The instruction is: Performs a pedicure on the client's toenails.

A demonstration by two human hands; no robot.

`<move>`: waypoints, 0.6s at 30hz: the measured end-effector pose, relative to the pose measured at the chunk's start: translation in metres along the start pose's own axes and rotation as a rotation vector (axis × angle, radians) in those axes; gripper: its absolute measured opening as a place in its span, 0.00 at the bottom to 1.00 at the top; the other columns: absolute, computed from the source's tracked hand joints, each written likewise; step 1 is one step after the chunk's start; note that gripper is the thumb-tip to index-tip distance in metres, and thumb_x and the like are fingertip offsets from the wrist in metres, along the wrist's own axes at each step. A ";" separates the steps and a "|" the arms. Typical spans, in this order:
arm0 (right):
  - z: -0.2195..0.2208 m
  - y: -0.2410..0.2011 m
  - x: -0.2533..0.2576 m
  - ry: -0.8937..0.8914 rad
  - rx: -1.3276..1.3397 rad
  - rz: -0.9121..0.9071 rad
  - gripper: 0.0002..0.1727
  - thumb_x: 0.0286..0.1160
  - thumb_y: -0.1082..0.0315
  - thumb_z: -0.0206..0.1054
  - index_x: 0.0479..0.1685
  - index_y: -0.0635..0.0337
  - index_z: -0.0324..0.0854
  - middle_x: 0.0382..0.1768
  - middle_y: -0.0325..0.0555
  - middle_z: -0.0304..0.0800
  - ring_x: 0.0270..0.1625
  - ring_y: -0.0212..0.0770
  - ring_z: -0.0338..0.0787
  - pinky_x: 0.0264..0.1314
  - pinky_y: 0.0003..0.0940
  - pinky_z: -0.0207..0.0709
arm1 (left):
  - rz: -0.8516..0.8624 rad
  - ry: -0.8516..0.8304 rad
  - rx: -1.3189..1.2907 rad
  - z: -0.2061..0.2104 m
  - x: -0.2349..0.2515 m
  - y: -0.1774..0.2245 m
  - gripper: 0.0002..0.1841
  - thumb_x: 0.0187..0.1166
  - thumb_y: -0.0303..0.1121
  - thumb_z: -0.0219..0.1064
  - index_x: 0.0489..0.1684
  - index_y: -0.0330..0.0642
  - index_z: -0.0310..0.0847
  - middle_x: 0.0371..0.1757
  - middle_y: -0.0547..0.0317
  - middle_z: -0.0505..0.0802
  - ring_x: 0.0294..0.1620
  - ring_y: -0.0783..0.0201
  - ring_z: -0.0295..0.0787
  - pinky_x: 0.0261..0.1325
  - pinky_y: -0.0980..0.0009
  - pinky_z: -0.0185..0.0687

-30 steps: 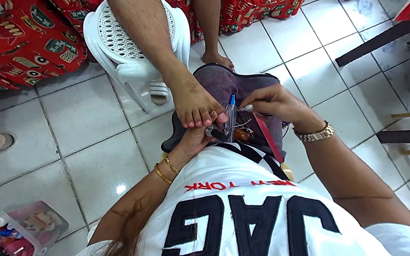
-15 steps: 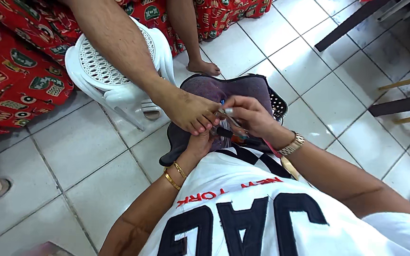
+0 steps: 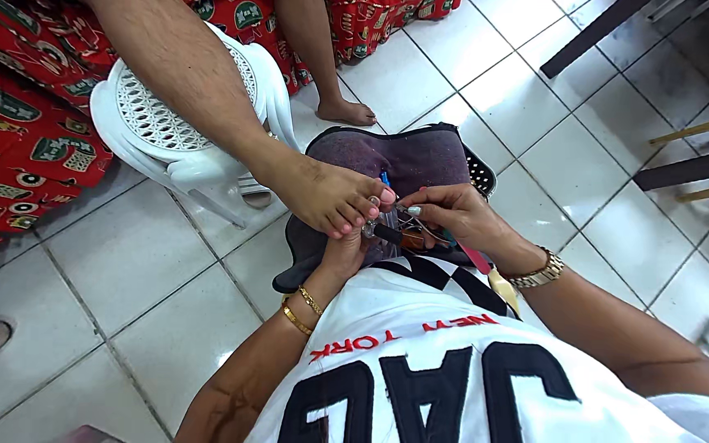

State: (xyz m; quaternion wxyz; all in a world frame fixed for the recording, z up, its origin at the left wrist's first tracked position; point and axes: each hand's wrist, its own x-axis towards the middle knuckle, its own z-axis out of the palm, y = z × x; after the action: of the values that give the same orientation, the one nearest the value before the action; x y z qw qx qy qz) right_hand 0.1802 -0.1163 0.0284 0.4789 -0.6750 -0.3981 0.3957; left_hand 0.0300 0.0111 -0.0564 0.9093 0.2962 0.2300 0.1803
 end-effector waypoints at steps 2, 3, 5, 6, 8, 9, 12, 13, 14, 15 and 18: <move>0.000 0.000 0.002 -0.013 0.020 0.000 0.13 0.85 0.78 0.57 0.51 0.67 0.89 0.23 0.37 0.88 0.16 0.23 0.82 0.20 0.17 0.80 | -0.006 -0.011 0.012 0.001 0.000 0.001 0.13 0.89 0.31 0.53 0.44 0.48 0.88 0.41 0.64 0.92 0.36 0.74 0.89 0.40 0.80 0.86; -0.001 0.001 0.004 -0.017 0.024 -0.003 0.13 0.84 0.78 0.57 0.51 0.67 0.89 0.23 0.36 0.89 0.17 0.23 0.83 0.21 0.17 0.81 | -0.005 -0.011 0.017 0.001 0.000 0.001 0.13 0.89 0.32 0.54 0.44 0.48 0.88 0.40 0.64 0.93 0.36 0.74 0.89 0.40 0.80 0.87; -0.003 0.008 0.009 -0.029 0.023 -0.034 0.13 0.83 0.77 0.58 0.50 0.66 0.90 0.23 0.36 0.90 0.18 0.24 0.86 0.23 0.18 0.83 | -0.002 -0.019 0.012 0.000 0.001 0.000 0.12 0.89 0.32 0.55 0.43 0.49 0.88 0.40 0.64 0.93 0.36 0.74 0.90 0.41 0.79 0.87; -0.003 0.009 0.010 -0.030 0.021 -0.035 0.13 0.83 0.76 0.58 0.50 0.67 0.90 0.22 0.37 0.89 0.18 0.25 0.86 0.22 0.19 0.83 | -0.001 -0.011 0.004 -0.001 0.001 -0.001 0.12 0.89 0.32 0.56 0.42 0.49 0.88 0.40 0.63 0.93 0.36 0.73 0.90 0.41 0.78 0.87; -0.002 0.006 0.011 -0.025 -0.004 -0.027 0.12 0.83 0.76 0.59 0.49 0.67 0.90 0.22 0.35 0.88 0.18 0.23 0.85 0.23 0.18 0.83 | -0.003 0.007 0.003 -0.002 0.001 -0.002 0.12 0.89 0.31 0.55 0.42 0.49 0.87 0.40 0.64 0.93 0.36 0.73 0.90 0.41 0.79 0.87; -0.002 0.007 0.013 -0.020 -0.022 -0.031 0.11 0.82 0.76 0.60 0.47 0.66 0.90 0.21 0.33 0.88 0.18 0.22 0.84 0.22 0.17 0.81 | -0.005 0.012 0.007 -0.002 0.001 -0.002 0.13 0.89 0.31 0.54 0.42 0.48 0.87 0.39 0.64 0.93 0.35 0.73 0.90 0.40 0.79 0.87; -0.004 0.010 0.016 -0.027 -0.070 -0.051 0.09 0.82 0.74 0.61 0.47 0.64 0.89 0.20 0.32 0.84 0.14 0.19 0.76 0.16 0.15 0.72 | -0.005 0.024 0.001 -0.001 0.001 -0.002 0.12 0.89 0.31 0.55 0.43 0.47 0.87 0.39 0.63 0.93 0.35 0.73 0.90 0.41 0.79 0.87; -0.005 0.010 0.015 -0.031 -0.071 -0.059 0.10 0.82 0.74 0.61 0.48 0.64 0.90 0.20 0.33 0.84 0.13 0.20 0.74 0.14 0.15 0.70 | -0.008 0.032 -0.001 -0.001 0.001 -0.002 0.12 0.89 0.31 0.55 0.42 0.47 0.86 0.38 0.63 0.92 0.34 0.73 0.89 0.40 0.79 0.87; -0.006 0.010 0.017 -0.048 -0.071 -0.066 0.11 0.82 0.74 0.60 0.49 0.64 0.89 0.21 0.31 0.84 0.14 0.18 0.74 0.15 0.14 0.69 | -0.008 0.037 0.001 0.000 0.001 -0.002 0.12 0.89 0.31 0.55 0.41 0.48 0.86 0.38 0.64 0.92 0.34 0.73 0.89 0.40 0.79 0.87; -0.008 0.010 0.018 -0.063 -0.057 -0.069 0.11 0.82 0.75 0.59 0.49 0.64 0.89 0.20 0.29 0.84 0.14 0.17 0.73 0.16 0.13 0.69 | -0.009 0.041 -0.004 0.000 0.000 -0.001 0.12 0.89 0.30 0.55 0.41 0.48 0.86 0.38 0.64 0.93 0.35 0.73 0.90 0.41 0.79 0.87; -0.012 0.012 0.019 -0.096 -0.010 -0.058 0.12 0.82 0.76 0.58 0.47 0.65 0.89 0.19 0.28 0.83 0.14 0.16 0.73 0.15 0.13 0.68 | -0.014 0.045 -0.011 0.001 -0.001 0.000 0.13 0.89 0.29 0.53 0.41 0.48 0.86 0.37 0.63 0.93 0.34 0.73 0.90 0.41 0.79 0.87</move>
State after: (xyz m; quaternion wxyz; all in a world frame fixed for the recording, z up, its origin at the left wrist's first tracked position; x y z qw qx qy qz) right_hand 0.1997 -0.1056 0.0171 0.4670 -0.6458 -0.4422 0.4114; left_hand 0.0300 0.0103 -0.0555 0.9067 0.2857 0.2514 0.1817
